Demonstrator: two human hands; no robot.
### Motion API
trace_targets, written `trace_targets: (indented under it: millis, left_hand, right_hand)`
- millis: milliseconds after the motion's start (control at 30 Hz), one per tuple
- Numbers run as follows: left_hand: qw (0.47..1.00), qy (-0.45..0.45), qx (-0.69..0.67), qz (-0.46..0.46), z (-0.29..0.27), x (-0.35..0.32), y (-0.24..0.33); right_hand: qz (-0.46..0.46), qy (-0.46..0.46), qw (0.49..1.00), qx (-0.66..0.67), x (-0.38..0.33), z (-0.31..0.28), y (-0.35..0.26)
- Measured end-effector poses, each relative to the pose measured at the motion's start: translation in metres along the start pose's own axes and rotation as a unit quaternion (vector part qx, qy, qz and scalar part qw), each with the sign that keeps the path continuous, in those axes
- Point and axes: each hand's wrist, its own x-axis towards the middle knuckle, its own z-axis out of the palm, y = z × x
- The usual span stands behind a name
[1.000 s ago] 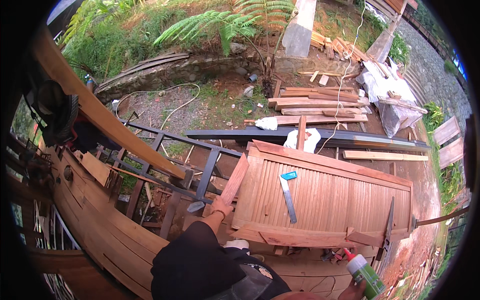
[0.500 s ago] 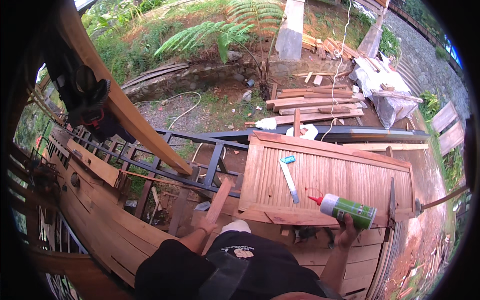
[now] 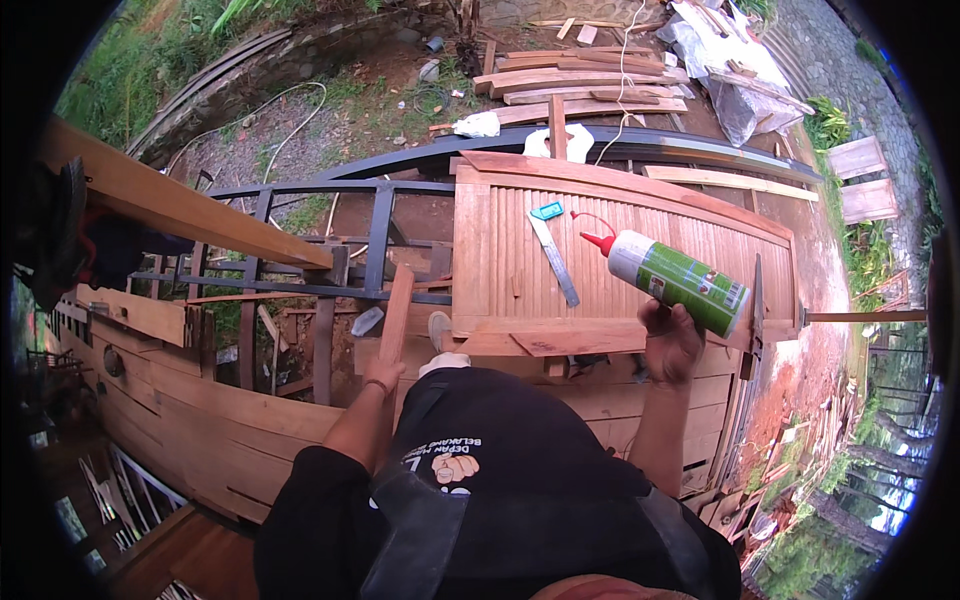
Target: The person assembles a wooden frame on a deck. They apply glue to a wooden strip, position it on the frame, measure with a square, and secure it using a nail gun. The person repeats this process for additional strips.
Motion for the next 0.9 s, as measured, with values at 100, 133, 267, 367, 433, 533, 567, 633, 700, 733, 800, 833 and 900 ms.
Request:
trace_targets:
  millis: [100,133,267,367,433,533,567,633,700,733,800,833,900]
  left_hand:
    - [1.000,-0.008,-0.012,-0.008,-0.009,0.018,-0.002]
    - [1.000,-0.013,-0.012,-0.009,-0.008,0.024,-0.001]
    - [1.000,-0.013,0.002,-0.016,-0.020,0.045,-0.006]
    - [0.999,-0.011,0.030,-0.012,-0.029,0.063,-0.009]
    - [0.999,-0.010,0.041,-0.018,-0.033,0.078,-0.013]
    - [1.000,-0.013,0.020,-0.007,-0.037,0.085,-0.009]
    - [1.000,-0.015,0.012,-0.006,-0.037,0.087,-0.011]
    - [1.000,-0.021,-0.008,0.003,-0.034,0.093,-0.009]
    - [1.000,-0.019,-0.019,-0.004,-0.037,0.090,-0.015]
    - [0.999,-0.023,-0.025,-0.004,-0.036,0.086,-0.016]
    - [0.999,-0.032,-0.037,-0.014,-0.037,0.082,-0.020]
    - [0.998,-0.023,-0.041,-0.030,-0.044,0.078,-0.031]
    - [0.997,-0.011,-0.074,-0.023,-0.038,0.082,-0.056]
  right_hand:
    - [-0.063,-0.146,0.979,0.124,0.003,0.028,-0.004]
    - [-0.069,-0.166,0.973,0.146,0.004,0.031,-0.009]
    - [-0.013,-0.301,0.910,0.284,0.028,0.082,-0.020]
    - [-0.008,-0.212,0.960,0.184,0.048,0.087,0.005]
    - [-0.002,-0.138,0.990,0.040,0.063,0.094,0.036]
    - [0.055,-0.099,0.974,-0.198,0.083,0.076,0.109]
    - [0.168,-0.078,0.972,-0.147,0.084,0.083,0.117]
    - [0.209,-0.085,0.954,-0.196,0.093,0.086,0.126]
    - [0.142,-0.139,0.949,-0.244,0.101,0.113,0.107]
    - [0.107,-0.163,0.942,-0.272,0.102,0.132,0.084]
    - [-0.102,-0.202,0.929,-0.294,0.113,0.161,0.039]
    - [-0.136,-0.215,0.934,-0.249,0.118,0.175,0.024]
    - [-0.178,-0.220,0.930,-0.233,0.127,0.197,-0.017]
